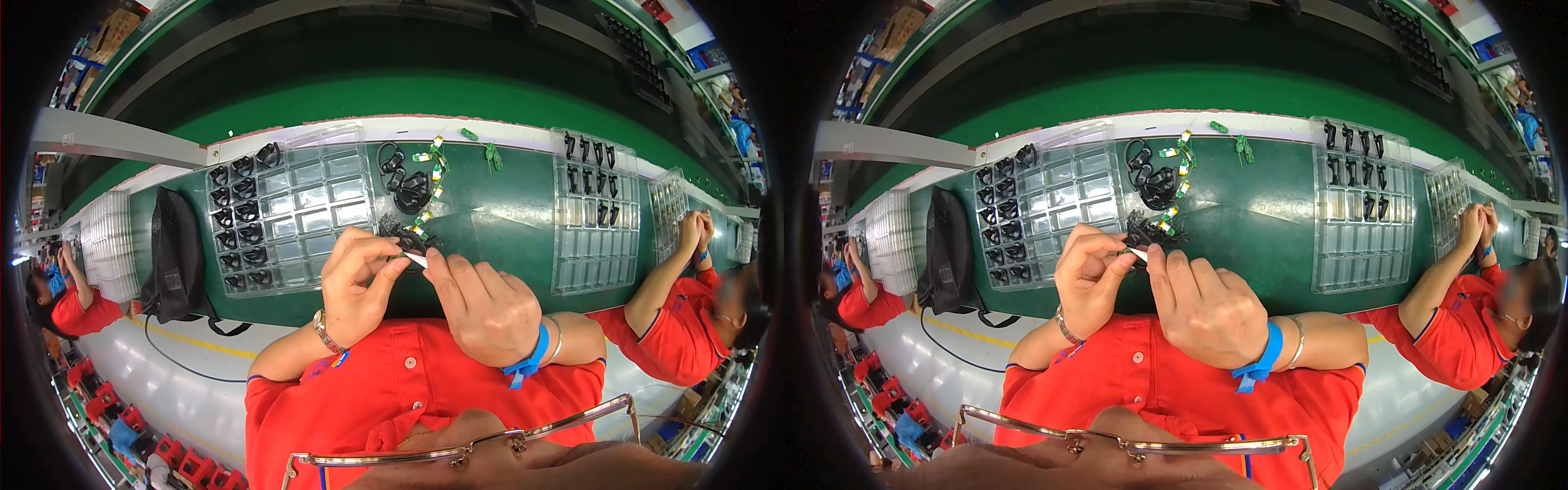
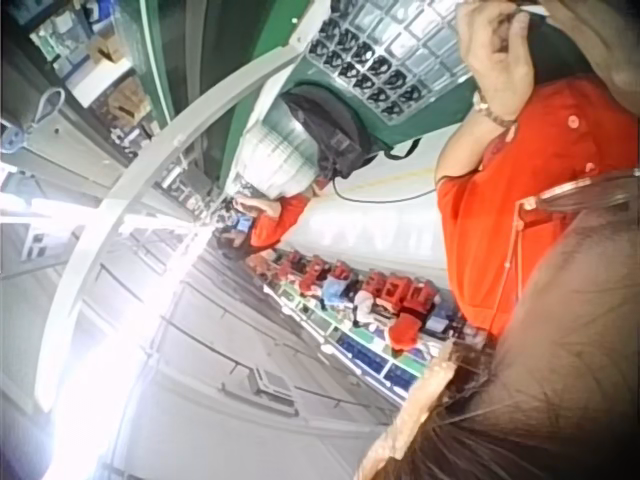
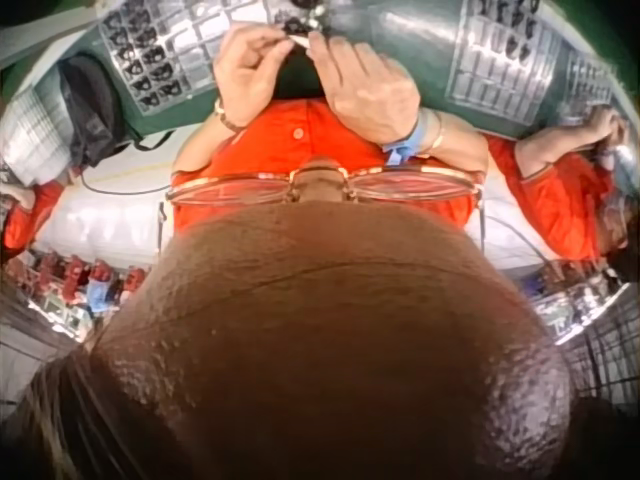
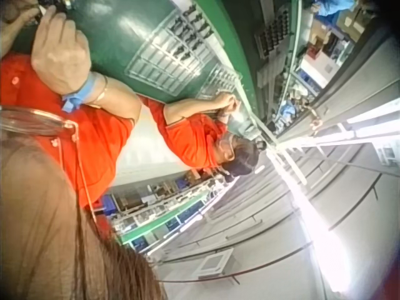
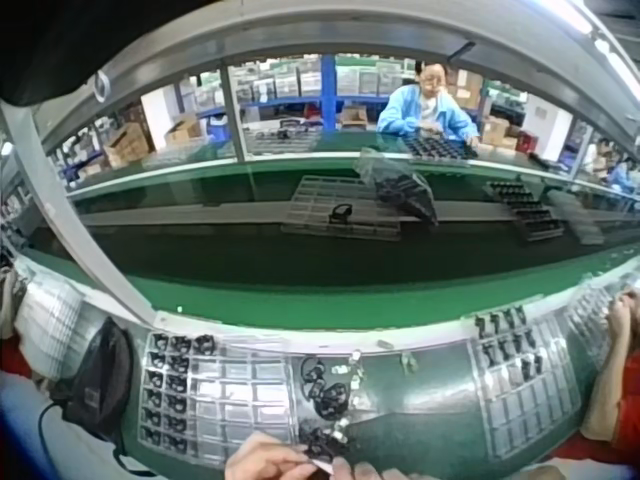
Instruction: Assembling small electronic components onto printed circuit boards at a factory workstation.
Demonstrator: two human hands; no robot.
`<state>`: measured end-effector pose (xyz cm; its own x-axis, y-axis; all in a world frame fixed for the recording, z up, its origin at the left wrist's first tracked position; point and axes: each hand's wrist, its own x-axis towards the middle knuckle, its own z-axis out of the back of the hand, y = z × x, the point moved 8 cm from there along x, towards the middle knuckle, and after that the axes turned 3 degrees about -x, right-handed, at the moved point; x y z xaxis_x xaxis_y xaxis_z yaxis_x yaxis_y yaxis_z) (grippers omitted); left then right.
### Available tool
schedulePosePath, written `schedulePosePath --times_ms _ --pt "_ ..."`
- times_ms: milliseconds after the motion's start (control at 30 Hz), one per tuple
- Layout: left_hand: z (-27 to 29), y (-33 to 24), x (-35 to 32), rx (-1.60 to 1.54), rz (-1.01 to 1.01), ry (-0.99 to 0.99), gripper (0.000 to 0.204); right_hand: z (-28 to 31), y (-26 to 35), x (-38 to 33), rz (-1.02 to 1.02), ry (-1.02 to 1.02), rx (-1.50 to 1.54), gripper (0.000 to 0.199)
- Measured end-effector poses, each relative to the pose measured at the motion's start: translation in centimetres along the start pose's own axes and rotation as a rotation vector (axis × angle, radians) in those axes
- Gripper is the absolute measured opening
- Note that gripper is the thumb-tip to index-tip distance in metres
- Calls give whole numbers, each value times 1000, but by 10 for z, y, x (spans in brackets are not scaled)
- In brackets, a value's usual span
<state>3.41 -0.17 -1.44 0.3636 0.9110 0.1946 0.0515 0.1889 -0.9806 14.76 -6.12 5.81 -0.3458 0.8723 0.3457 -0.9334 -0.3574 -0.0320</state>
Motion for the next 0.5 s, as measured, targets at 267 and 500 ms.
schedulePosePath --times_ms 267,500 --pt "-1 0 1 -7 27 18 19 2 4 9 89 58 -21 35" --pt "0 0 0 -135 18 -9 18 9 -17 1 -45 48 114 31"
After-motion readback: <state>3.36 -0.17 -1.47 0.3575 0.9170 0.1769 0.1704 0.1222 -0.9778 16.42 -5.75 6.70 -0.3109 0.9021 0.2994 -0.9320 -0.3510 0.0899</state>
